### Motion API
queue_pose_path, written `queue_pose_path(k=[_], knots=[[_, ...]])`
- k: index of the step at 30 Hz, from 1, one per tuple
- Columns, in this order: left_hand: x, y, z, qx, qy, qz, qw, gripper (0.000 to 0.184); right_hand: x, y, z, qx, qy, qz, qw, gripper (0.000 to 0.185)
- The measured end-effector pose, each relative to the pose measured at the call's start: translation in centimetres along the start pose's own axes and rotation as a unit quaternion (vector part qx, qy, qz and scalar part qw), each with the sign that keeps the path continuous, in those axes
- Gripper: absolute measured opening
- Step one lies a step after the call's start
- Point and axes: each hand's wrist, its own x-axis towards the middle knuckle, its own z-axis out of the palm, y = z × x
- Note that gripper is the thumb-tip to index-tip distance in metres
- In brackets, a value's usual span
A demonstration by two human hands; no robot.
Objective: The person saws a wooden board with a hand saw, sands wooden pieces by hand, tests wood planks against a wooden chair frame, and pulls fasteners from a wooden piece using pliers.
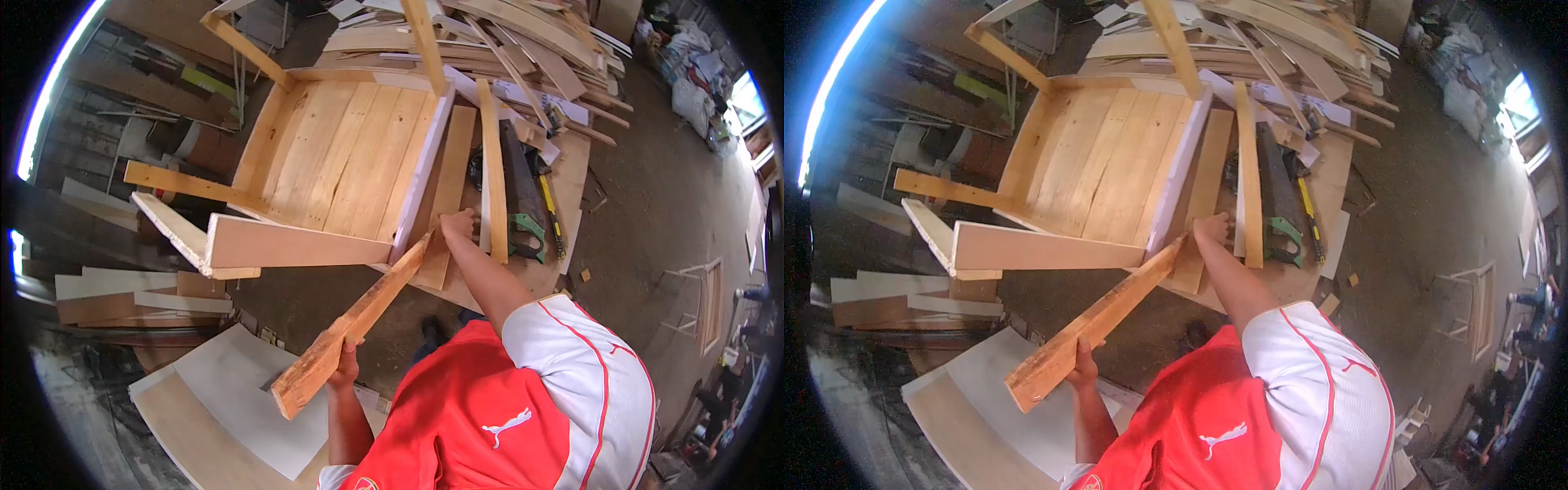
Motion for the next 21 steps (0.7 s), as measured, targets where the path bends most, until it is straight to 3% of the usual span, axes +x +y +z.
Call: queue_pose_path(k=[2,5,8,14,17,21], knots=[[-0.2,0.5,-0.6,0.011,-0.007,-0.015,1.000,0.041,0.9,0.0,1.2,0.032,0.011,0.037,0.999,0.063],[-0.9,1.7,-0.4,0.004,0.046,-0.045,0.998,0.042,3.0,1.3,3.8,0.036,-0.072,-0.029,0.996,0.056],[-1.6,2.2,-1.4,0.010,0.060,-0.061,0.996,0.042,2.1,1.1,5.4,0.068,0.017,-0.062,0.996,0.044],[-3.3,1.5,-5.9,-0.010,0.042,-0.024,0.999,0.041,-5.2,0.5,0.2,0.139,0.086,-0.081,0.983,0.032],[-4.0,0.5,-8.4,-0.043,0.058,0.003,0.997,0.039,-7.5,2.2,-1.8,0.106,0.104,-0.119,0.982,0.035],[-4.9,-1.0,-12.0,-0.046,0.077,0.006,0.996,0.037,-5.9,4.8,-1.3,0.080,0.087,-0.190,0.975,0.057]])
